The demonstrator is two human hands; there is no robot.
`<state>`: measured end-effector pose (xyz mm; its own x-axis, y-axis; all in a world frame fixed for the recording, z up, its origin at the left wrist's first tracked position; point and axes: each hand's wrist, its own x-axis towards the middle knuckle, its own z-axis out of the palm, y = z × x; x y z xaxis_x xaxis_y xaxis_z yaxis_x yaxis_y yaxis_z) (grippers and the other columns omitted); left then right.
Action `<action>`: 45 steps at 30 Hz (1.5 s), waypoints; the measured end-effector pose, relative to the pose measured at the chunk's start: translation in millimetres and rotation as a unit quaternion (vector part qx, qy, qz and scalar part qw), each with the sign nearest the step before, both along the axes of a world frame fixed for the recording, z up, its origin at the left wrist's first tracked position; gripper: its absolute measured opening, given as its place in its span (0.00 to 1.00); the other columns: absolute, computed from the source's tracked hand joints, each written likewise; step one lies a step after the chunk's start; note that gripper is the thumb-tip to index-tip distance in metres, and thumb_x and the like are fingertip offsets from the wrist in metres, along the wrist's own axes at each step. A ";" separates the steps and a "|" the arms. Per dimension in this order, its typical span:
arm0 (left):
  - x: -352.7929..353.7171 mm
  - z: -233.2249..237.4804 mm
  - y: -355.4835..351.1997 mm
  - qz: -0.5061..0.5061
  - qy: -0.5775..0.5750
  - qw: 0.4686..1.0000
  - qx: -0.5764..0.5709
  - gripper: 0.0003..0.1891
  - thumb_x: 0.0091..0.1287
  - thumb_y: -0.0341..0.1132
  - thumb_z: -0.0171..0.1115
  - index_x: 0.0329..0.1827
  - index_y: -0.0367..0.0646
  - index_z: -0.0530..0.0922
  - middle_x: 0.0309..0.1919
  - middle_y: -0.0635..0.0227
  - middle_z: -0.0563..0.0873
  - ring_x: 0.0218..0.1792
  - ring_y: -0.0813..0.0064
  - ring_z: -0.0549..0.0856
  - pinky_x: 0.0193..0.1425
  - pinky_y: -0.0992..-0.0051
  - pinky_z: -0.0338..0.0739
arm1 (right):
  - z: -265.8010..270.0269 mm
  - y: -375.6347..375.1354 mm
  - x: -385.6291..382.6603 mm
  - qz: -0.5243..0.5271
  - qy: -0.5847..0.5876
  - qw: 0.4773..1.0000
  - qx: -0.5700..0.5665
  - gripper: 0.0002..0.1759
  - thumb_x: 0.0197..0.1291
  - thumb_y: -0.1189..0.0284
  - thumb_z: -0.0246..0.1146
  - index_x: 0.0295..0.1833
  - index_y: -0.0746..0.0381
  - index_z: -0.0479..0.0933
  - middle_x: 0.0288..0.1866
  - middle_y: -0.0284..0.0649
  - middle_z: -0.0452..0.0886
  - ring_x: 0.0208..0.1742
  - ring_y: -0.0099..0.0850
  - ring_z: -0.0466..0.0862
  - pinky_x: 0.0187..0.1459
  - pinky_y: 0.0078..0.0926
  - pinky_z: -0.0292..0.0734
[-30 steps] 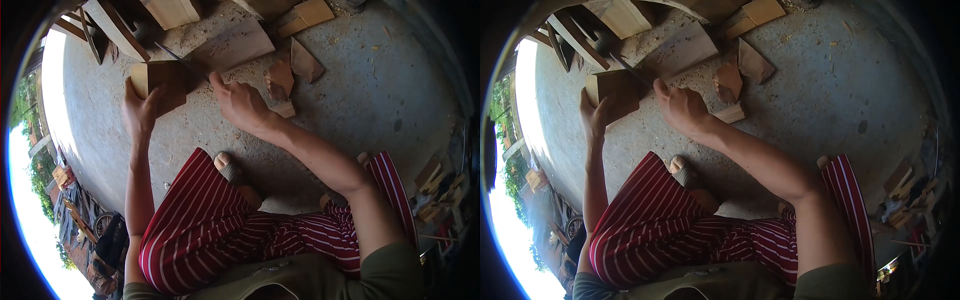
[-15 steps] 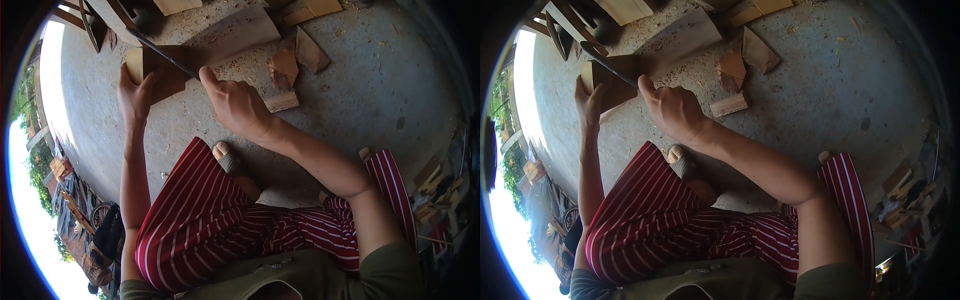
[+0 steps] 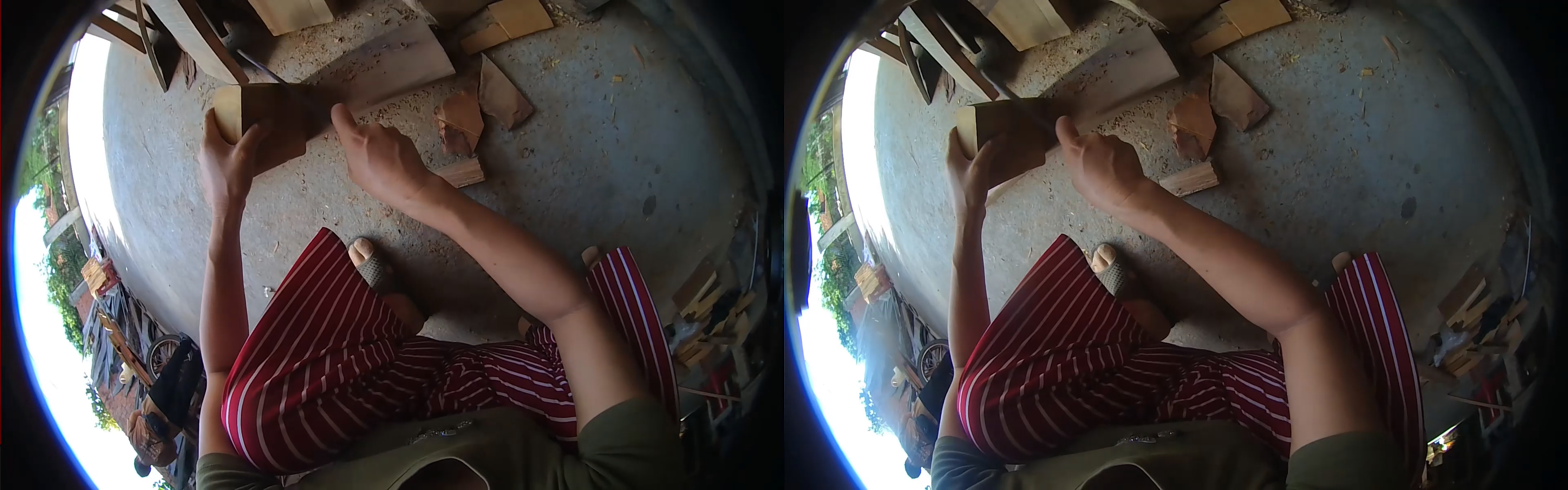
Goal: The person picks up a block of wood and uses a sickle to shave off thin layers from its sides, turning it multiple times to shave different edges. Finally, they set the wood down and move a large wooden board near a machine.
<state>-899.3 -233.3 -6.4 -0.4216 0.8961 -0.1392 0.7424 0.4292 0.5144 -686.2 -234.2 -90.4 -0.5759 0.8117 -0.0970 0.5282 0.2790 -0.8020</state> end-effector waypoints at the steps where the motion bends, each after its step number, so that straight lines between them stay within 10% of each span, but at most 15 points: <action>1: -1.7 -2.0 -0.4 -0.010 0.026 1.000 0.006 0.33 0.53 0.47 0.72 0.57 0.34 0.75 0.44 0.50 0.88 0.44 0.59 0.88 0.50 0.66 0.80 | -4.3 6.6 -0.8 -0.019 -0.002 1.000 0.015 0.32 0.55 0.80 0.63 0.65 0.73 0.62 0.24 0.55 0.82 0.28 0.47 0.88 0.25 0.40 0.83; 45: 5.5 6.6 -14.5 -0.101 0.051 0.994 0.002 0.34 0.53 0.44 0.72 0.61 0.36 0.72 0.44 0.49 0.88 0.46 0.56 0.89 0.50 0.63 0.80 | 49.9 8.7 8.6 0.019 0.028 0.999 0.022 0.24 0.58 0.80 0.61 0.59 0.70 0.64 0.22 0.51 0.81 0.27 0.48 0.87 0.24 0.40 0.83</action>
